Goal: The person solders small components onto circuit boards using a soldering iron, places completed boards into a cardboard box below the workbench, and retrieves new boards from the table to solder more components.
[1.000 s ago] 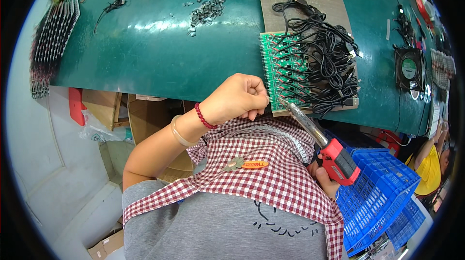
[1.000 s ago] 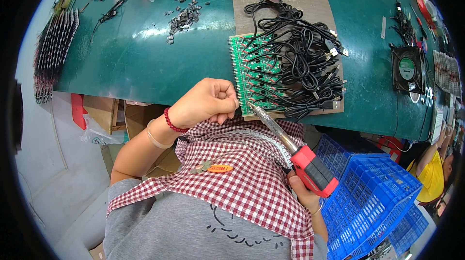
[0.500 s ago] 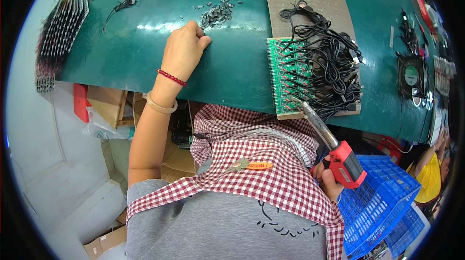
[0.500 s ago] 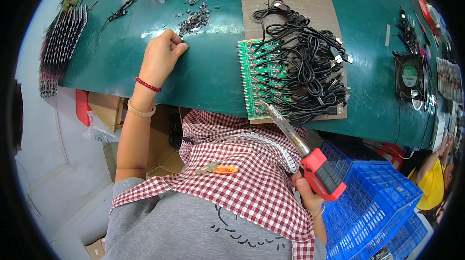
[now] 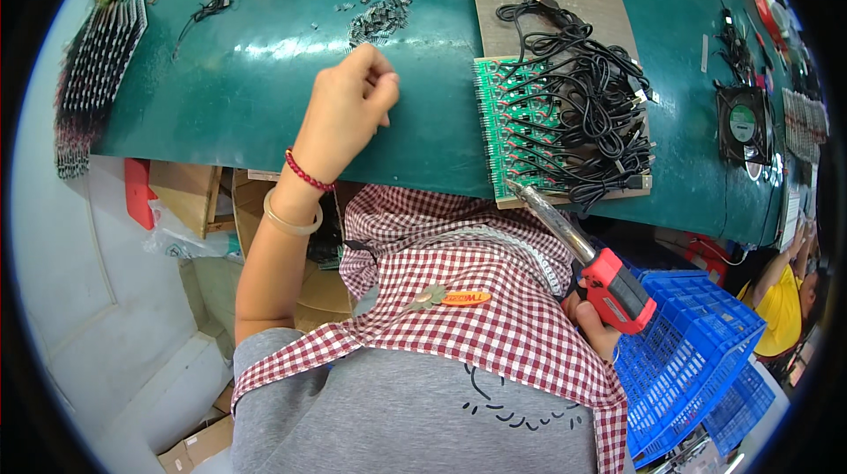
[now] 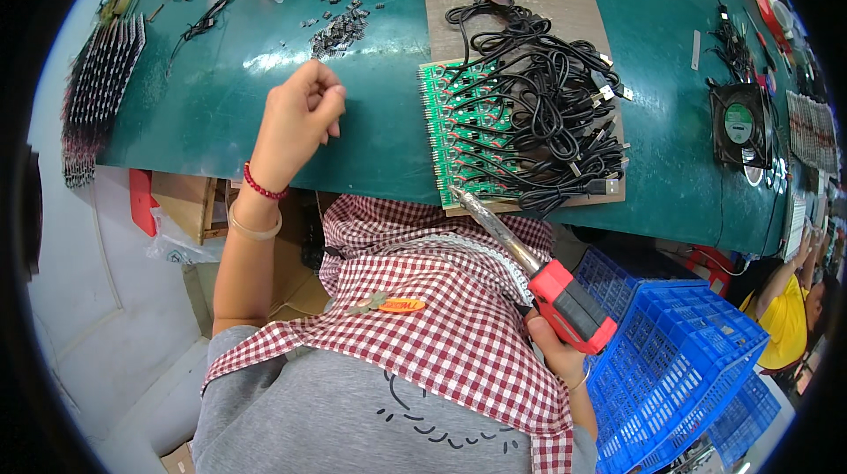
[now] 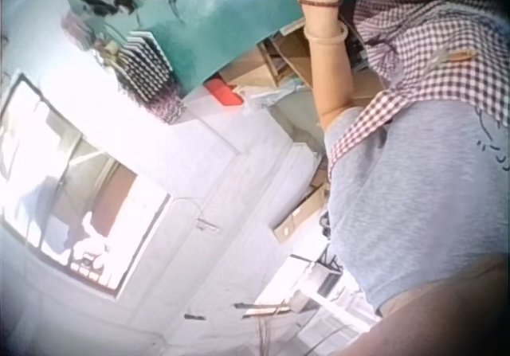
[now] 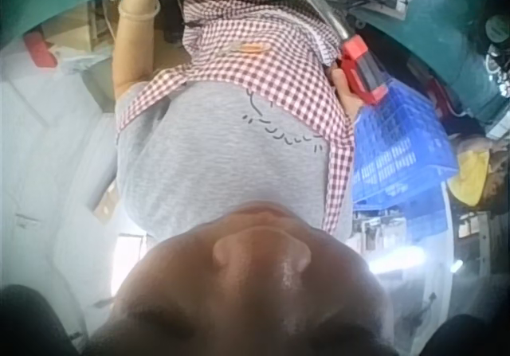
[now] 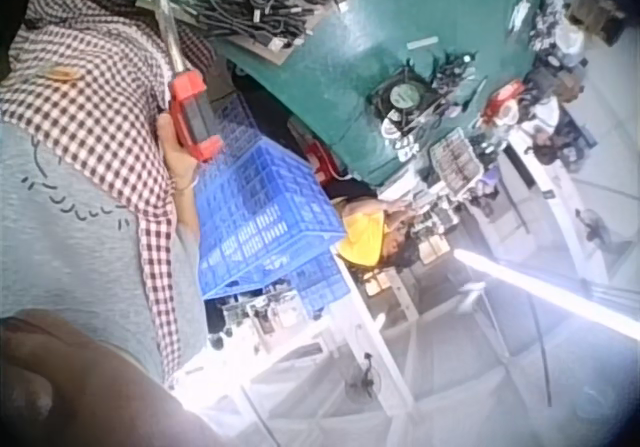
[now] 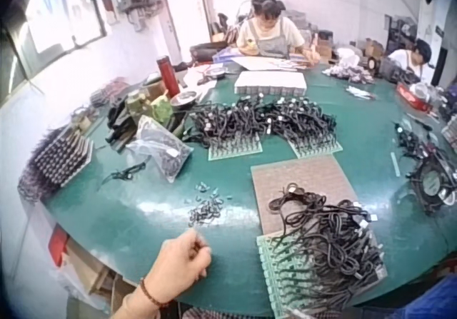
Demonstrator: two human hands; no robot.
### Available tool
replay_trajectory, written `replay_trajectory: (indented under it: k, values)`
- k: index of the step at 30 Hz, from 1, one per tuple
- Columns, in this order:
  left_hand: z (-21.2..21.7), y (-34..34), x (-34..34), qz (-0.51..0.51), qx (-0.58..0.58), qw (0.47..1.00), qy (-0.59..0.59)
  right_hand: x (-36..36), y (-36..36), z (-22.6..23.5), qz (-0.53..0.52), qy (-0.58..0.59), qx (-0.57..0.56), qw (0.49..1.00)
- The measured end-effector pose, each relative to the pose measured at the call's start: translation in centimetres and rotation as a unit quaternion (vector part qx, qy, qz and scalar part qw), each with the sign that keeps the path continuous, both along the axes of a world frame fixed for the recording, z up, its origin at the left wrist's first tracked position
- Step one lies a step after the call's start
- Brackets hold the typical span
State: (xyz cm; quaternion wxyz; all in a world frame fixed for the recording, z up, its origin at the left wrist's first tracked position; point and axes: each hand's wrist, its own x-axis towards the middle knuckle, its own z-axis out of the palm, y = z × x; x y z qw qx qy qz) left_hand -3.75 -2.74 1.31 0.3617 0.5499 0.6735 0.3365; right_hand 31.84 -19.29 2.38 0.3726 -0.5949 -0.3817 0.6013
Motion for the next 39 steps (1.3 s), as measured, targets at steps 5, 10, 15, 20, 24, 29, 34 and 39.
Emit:
replay_trajectory:
  k: [5,10,15,20,24,29,34,39]
  values:
    - [0.4,-1.7,1.5,-0.042,-0.03,0.994,-0.094,-0.2,0.2,0.1,0.007,-0.017,-0.024,1.0]
    - [1.8,-2.9,2.5,-0.06,-0.084,0.974,-0.203,-0.4,0.4,0.3,0.013,-0.01,-0.008,1.0]
    - [4.3,-4.9,4.0,-0.147,-0.155,0.908,-0.362,-1.2,1.6,1.0,0.006,0.11,0.049,0.993]
    - [4.2,-7.4,8.6,-0.276,-0.112,0.891,-0.342,-4.6,4.7,2.8,0.032,0.152,0.093,0.983]
    - [3.1,-8.3,10.9,-0.242,-0.103,0.89,-0.373,-7.1,6.9,5.8,0.098,0.023,0.06,0.993]
    - [2.8,-8.9,11.2,-0.176,-0.182,0.82,-0.513,-6.8,6.7,5.0,0.133,-0.024,0.064,0.989]
    - [3.1,-8.6,10.1,-0.243,-0.079,0.923,-0.288,-7.1,6.6,4.3,0.15,-0.046,0.077,0.985]
    - [3.1,-8.3,10.0,-0.23,-0.049,0.937,-0.259,-8.2,6.8,4.6,0.132,-0.049,0.055,0.988]
